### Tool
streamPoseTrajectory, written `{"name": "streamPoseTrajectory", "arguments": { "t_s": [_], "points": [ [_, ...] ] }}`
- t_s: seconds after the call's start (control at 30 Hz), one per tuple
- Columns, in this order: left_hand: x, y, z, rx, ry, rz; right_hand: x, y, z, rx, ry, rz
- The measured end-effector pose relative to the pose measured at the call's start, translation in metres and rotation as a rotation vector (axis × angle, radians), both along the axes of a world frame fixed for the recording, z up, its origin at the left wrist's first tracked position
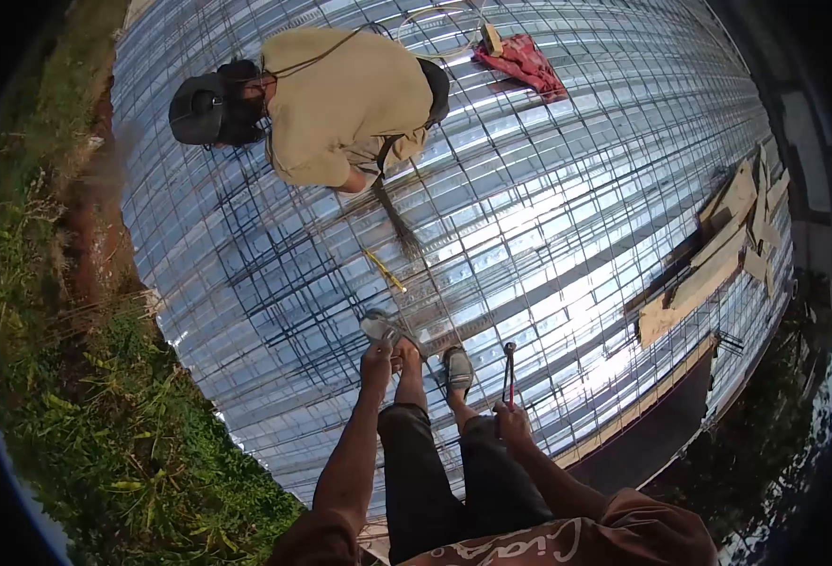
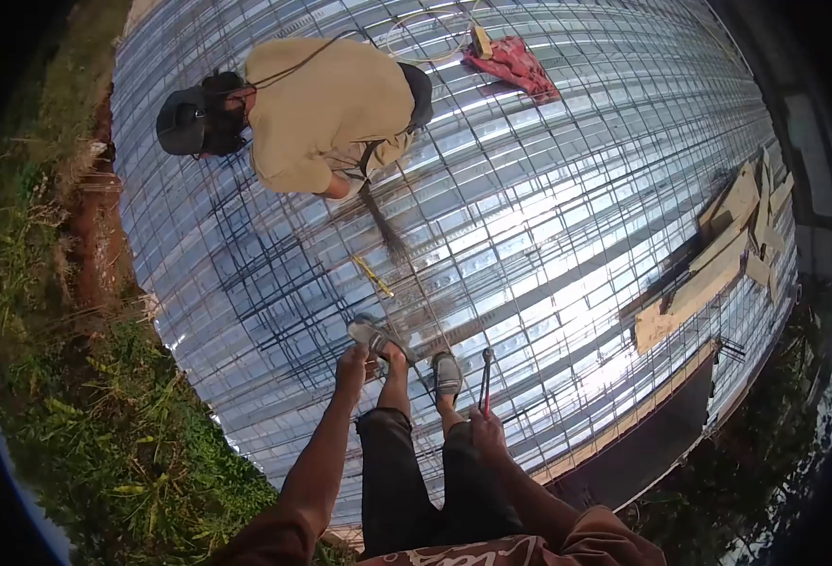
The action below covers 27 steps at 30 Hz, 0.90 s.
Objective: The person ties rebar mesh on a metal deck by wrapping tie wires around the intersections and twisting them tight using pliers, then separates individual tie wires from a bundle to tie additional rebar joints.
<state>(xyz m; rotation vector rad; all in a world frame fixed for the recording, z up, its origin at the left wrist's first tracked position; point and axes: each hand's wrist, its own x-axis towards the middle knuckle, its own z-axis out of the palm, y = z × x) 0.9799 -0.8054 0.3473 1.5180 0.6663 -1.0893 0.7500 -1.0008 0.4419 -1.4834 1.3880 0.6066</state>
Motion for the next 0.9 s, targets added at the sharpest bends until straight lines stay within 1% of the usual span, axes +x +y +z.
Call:
{"name": "streamPoseTrajectory", "arguments": {
  "t_s": [0.03, 0.07, 0.1, 0.13, 0.17, 0.2, 0.23, 0.27, 0.3, 0.33, 0.37, 0.4, 0.43, 0.47, 0.5, 0.53, 0.57, 0.6, 0.63, 0.67, 0.7, 0.73, 0.77, 0.8, 0.83, 0.87, 0.9],
  "points": [
    [0.017, 0.006, -0.023, 0.054, -0.044, -0.028, 0.016, 0.006, 0.019, -0.143, -0.136, 0.143],
    [0.041, 0.003, -0.025, 0.090, -0.072, -0.089, 0.035, 0.012, 0.040, -0.309, -0.255, 0.288],
    [0.068, -0.001, -0.037, -0.014, -0.059, 0.002, 0.052, 0.019, 0.041, -0.355, -0.282, 0.106],
    [0.093, -0.010, -0.059, 0.049, -0.083, 0.001, 0.059, 0.015, 0.046, -0.394, -0.268, 0.106],
    [0.107, -0.012, -0.064, 0.147, -0.064, 0.007, 0.070, 0.011, 0.055, -0.433, -0.253, 0.105],
    [0.120, -0.001, -0.100, 0.113, -0.173, -0.134, 0.093, 0.004, 0.073, -0.260, -0.182, -0.059],
    [0.133, 0.007, -0.140, 0.155, -0.210, -0.239, 0.099, 0.005, 0.074, -0.207, -0.123, -0.046],
    [0.150, -0.013, -0.132, 0.185, -0.256, -0.191, 0.108, 0.001, 0.065, -0.436, -0.258, 0.077],
    [0.169, -0.033, -0.136, 0.229, -0.272, -0.196, 0.115, -0.004, 0.056, -0.664, -0.406, 0.201],
    [0.177, -0.033, -0.180, 0.096, -0.195, -0.144, 0.120, -0.007, 0.054, -0.625, -0.373, 0.211],
    [0.187, -0.046, -0.192, 0.063, -0.122, -0.111, 0.127, -0.009, 0.054, -0.508, -0.287, 0.114],
    [0.199, -0.065, -0.190, 0.096, -0.063, -0.146, 0.133, -0.009, 0.050, -0.397, -0.204, 0.009],
    [0.211, -0.084, -0.188, 0.128, -0.004, -0.182, 0.134, -0.012, 0.042, -0.409, -0.227, 0.070],
    [0.225, -0.106, -0.186, 0.220, 0.043, -0.271, 0.134, -0.014, 0.034, -0.422, -0.252, 0.129],
    [0.232, -0.119, -0.214, 0.230, 0.057, -0.259, 0.143, -0.024, 0.021, -0.413, -0.171, 0.115],
    [0.235, -0.125, -0.241, 0.320, 0.027, -0.287, 0.155, -0.032, 0.011, -0.397, -0.087, 0.101],
    [0.242, -0.131, -0.268, 0.371, 0.006, -0.289, 0.166, -0.044, 0.006, -0.377, -0.085, 0.115],
    [0.249, -0.139, -0.290, 0.423, -0.015, -0.291, 0.190, -0.065, 0.001, -0.414, -0.088, 0.169],
    [0.261, -0.154, -0.308, 0.580, -0.112, -0.245, 0.209, -0.089, -0.010, -0.453, -0.094, 0.229],
    [0.254, -0.166, -0.321, 0.737, -0.175, -0.220, 0.219, -0.110, -0.016, -0.438, -0.080, 0.253],
    [0.263, -0.177, -0.322, 0.727, -0.075, -0.272, 0.223, -0.123, -0.010, -0.353, -0.019, 0.219],
    [0.263, -0.181, -0.347, 0.696, -0.106, -0.217, 0.224, -0.136, -0.006, -0.312, 0.052, 0.171],
    [0.259, -0.194, -0.356, 0.811, -0.166, -0.211, 0.223, -0.146, -0.012, -0.326, 0.092, 0.191],
    [0.250, -0.198, -0.380, 0.875, -0.165, -0.226, 0.225, -0.153, -0.013, -0.376, 0.150, 0.206],
    [0.243, -0.197, -0.398, 0.891, -0.174, -0.303, 0.232, -0.165, -0.009, -0.229, 0.267, 0.142],
    [0.243, -0.204, -0.389, 0.913, -0.212, -0.394, 0.233, -0.167, -0.012, -0.257, 0.236, 0.126],
    [0.237, -0.183, -0.418, 0.884, -0.239, -0.433, 0.228, -0.168, -0.013, -0.243, 0.231, 0.143]
  ]
}}
